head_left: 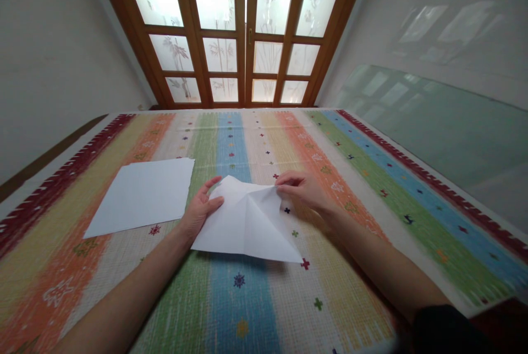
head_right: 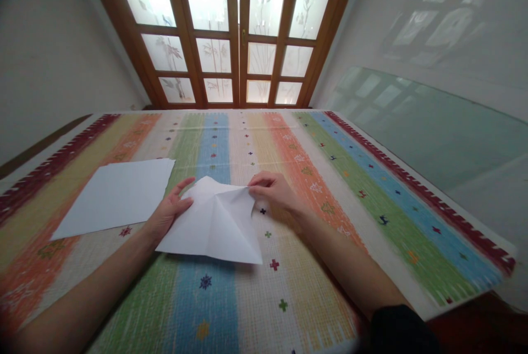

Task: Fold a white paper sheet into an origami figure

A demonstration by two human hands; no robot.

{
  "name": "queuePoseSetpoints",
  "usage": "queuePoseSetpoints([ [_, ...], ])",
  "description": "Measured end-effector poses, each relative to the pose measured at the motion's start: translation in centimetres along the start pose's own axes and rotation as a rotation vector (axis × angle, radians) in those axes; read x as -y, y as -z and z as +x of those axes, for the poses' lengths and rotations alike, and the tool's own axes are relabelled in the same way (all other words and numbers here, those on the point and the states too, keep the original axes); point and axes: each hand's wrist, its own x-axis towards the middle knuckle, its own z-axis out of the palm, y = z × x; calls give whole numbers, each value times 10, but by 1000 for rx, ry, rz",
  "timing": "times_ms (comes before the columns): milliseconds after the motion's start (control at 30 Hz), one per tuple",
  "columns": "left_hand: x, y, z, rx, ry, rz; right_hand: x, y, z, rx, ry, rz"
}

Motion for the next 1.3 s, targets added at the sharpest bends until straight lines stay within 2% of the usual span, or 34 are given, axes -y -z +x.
queuePoseSetpoints([
  [233,0,3,0,-42,22,-8,-4,-1,3,-327,60,-30],
  [333,-1,5,4,-81,-82,36,-4,-1,3,-430,90,-70],
  [433,-2,7,7,-185,-245,252,-3,-3,2,-477,139,-104],
  [533,-1,7,6,-273,-361,524,0,-8,0,-485,178,-149],
  [700,2,1,1,-298,-522,654,4,-18,-6,-487,183,-173],
  [833,4,-1,-2,-288,-526,730,6,-25,-10,-469,167,-178],
  [1067,9,-1,-2,-278,-522,732,11,-38,-18,-375,154,-138],
  [1300,14,-2,-4,-135,-461,730,18,-54,-29,-255,205,-190],
])
